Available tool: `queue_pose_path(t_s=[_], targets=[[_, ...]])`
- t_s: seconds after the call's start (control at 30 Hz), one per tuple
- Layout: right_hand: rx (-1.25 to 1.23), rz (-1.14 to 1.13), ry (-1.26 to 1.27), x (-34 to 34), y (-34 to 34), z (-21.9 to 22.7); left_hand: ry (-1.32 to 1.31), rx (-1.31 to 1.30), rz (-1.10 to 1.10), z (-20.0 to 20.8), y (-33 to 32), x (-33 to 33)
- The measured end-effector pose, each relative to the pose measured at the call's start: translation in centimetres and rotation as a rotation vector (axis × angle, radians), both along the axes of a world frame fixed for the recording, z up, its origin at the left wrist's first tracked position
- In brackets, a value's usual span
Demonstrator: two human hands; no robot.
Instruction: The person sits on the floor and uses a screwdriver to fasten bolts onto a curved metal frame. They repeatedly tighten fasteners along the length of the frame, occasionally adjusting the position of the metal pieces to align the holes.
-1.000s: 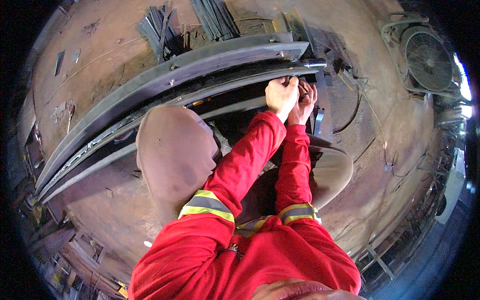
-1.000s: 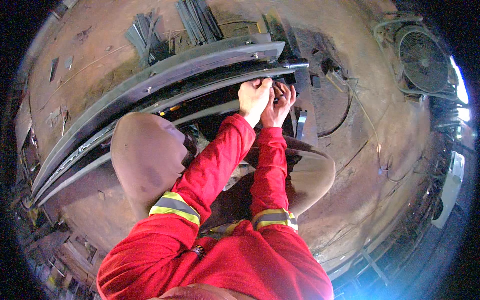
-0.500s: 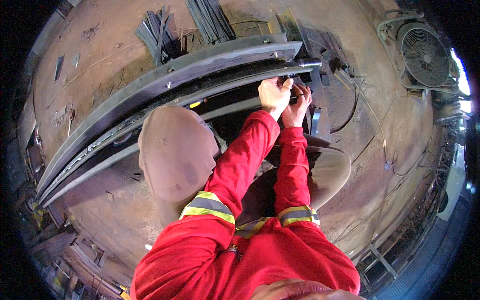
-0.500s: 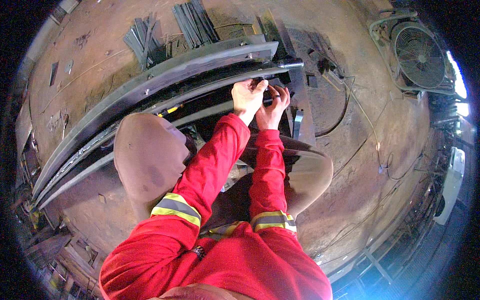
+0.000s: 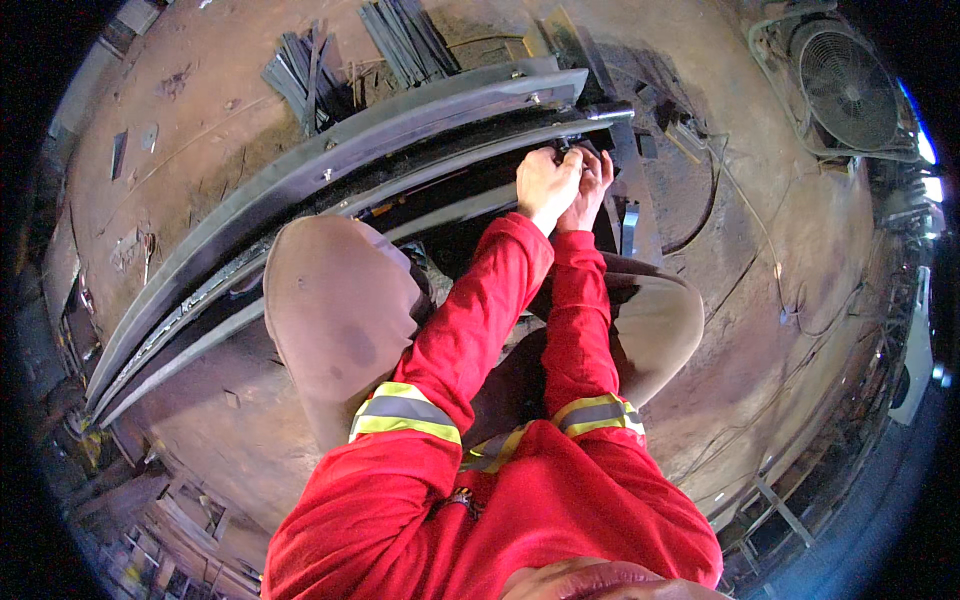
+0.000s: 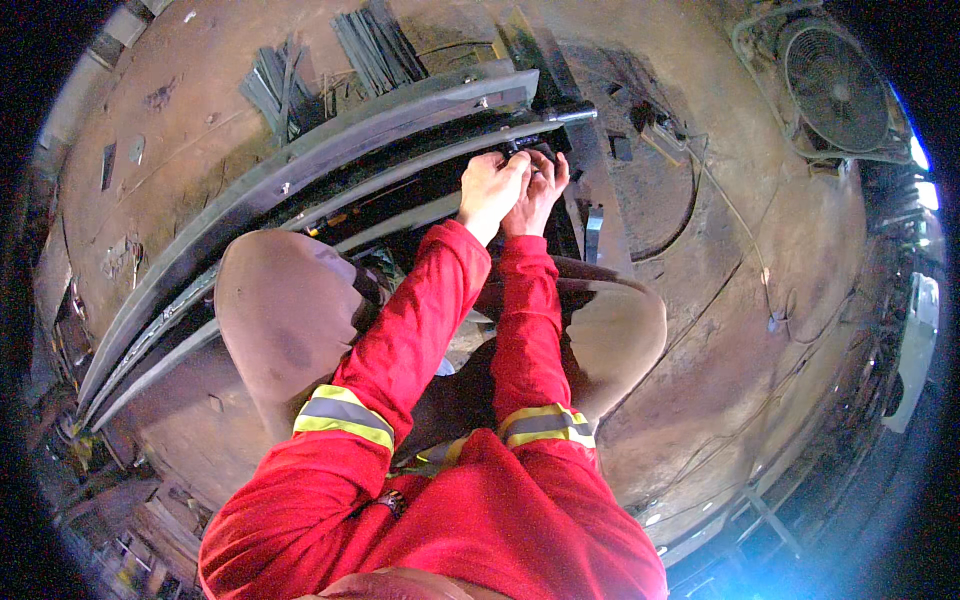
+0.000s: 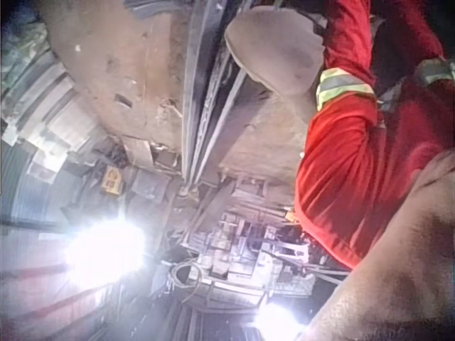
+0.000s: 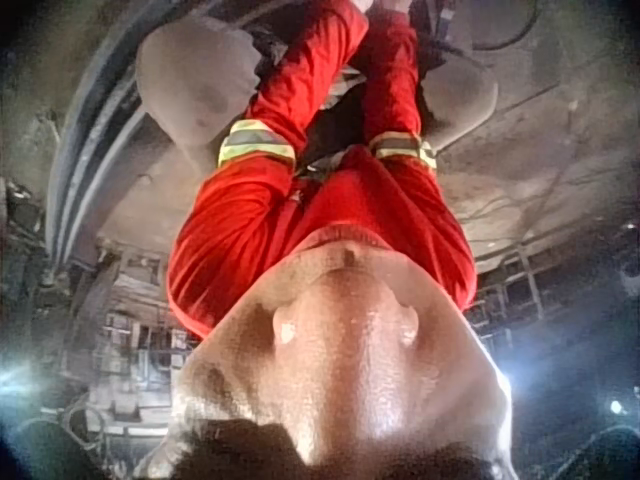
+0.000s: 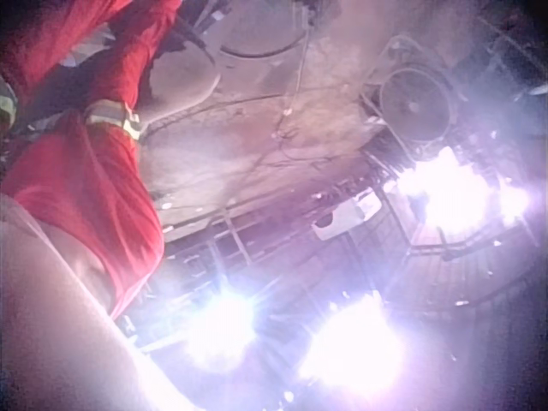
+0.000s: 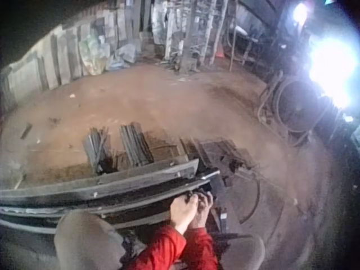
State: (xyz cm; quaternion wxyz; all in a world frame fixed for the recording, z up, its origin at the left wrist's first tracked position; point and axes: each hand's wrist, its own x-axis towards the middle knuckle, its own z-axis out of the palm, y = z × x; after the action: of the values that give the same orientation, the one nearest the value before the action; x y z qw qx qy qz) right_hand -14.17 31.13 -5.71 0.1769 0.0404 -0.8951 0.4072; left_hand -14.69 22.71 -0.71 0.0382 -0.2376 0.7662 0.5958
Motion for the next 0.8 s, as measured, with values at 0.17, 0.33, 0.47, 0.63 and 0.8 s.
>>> queue_pose_path(t_s=[0.17,0.33,0.47,0.63,0.8], targets=[[0.028,-0.045,0.002,0.3,0.1,-0.6,0.030,0.175,0.135,-0.7,0.0,-0.5],[-0.110,-0.149,0.082,1.2,-0.2,0.2,0.178,0.139,0.240,-1.3,0.5,-0.4],[0.013,-0.117,0.202,0.9,0.0,0.5,0.204,0.060,0.284,-1.0,1.1,-0.3],[0.038,-0.083,0.191,0.5,-0.2,-0.7,0.097,-0.063,0.086,-0.8,0.3,-0.3],[0.085,-0.059,0.149,0.0,0.1,-1.0,0.064,-0.019,0.043,-0.6,0.5,-0.6]])
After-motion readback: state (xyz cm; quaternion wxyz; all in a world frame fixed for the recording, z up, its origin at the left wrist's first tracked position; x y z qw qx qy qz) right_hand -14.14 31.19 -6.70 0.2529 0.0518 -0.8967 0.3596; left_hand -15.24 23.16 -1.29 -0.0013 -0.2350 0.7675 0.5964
